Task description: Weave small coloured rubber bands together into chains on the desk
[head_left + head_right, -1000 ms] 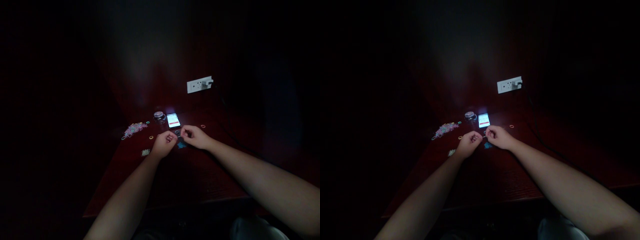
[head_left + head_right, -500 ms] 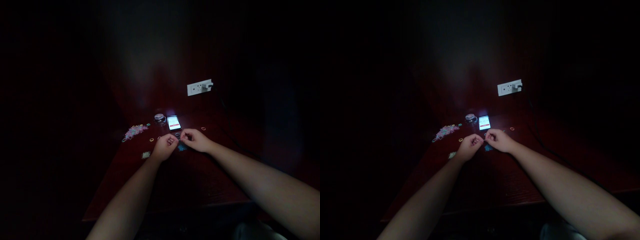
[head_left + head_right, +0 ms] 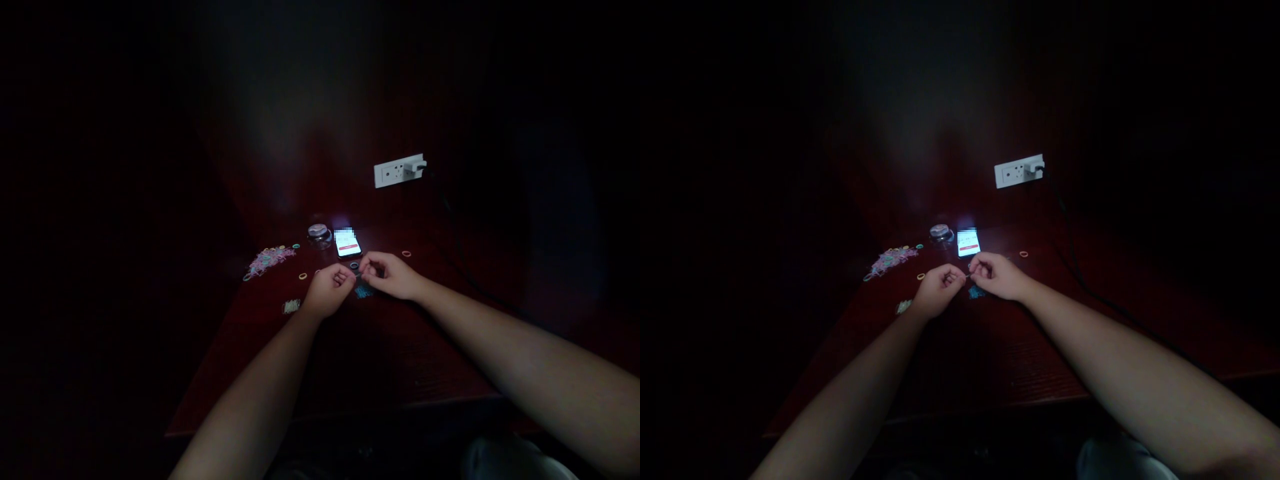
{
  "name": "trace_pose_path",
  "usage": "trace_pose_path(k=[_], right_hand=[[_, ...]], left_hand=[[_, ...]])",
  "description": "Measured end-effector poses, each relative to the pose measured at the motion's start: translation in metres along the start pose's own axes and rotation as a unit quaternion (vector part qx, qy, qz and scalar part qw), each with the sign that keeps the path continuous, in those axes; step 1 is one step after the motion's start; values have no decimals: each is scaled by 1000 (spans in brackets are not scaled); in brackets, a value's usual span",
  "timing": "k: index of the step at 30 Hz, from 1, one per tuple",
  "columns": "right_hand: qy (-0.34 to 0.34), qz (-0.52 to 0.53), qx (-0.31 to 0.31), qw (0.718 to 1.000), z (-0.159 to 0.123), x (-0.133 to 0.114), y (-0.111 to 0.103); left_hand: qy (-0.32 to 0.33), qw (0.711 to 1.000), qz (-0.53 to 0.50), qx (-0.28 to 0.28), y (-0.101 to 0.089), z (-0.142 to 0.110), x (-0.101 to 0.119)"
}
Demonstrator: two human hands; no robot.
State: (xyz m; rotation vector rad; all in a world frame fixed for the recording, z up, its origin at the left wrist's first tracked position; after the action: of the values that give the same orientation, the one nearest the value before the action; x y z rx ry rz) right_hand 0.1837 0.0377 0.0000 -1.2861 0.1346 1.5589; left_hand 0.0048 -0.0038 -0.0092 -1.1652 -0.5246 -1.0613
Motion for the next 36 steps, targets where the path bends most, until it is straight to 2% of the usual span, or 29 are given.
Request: trace_pose_path(k=[21,27,33,36], right_hand=[[-7,-34,17,999,1,4,-1],[-13,-22,48,999,2,7,-5],[3,16,2,1000,1,0,0],[-5,9,16,1000,1,1,2]], left_hand=[[-6,1000,-3,-5,1,-1,-3],[-1,1000,-1,4,-1,-1,-4],[-3,1000,-8,-1,0,0,-4],[-4,1000,-5,1,-1,0,-3]])
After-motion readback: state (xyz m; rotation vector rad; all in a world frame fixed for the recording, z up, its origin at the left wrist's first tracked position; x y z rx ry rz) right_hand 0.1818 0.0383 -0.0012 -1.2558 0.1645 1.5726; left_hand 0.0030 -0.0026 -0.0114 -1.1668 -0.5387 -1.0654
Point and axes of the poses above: each hand's wrist, its own z-axis towards the middle knuckle, its own y-axis out of the palm, x = y × z, the point moved 1 cm from there along z, towards the middle knuckle, and after that the axes turned 4 degrees about -x, right-handed, at the moved point
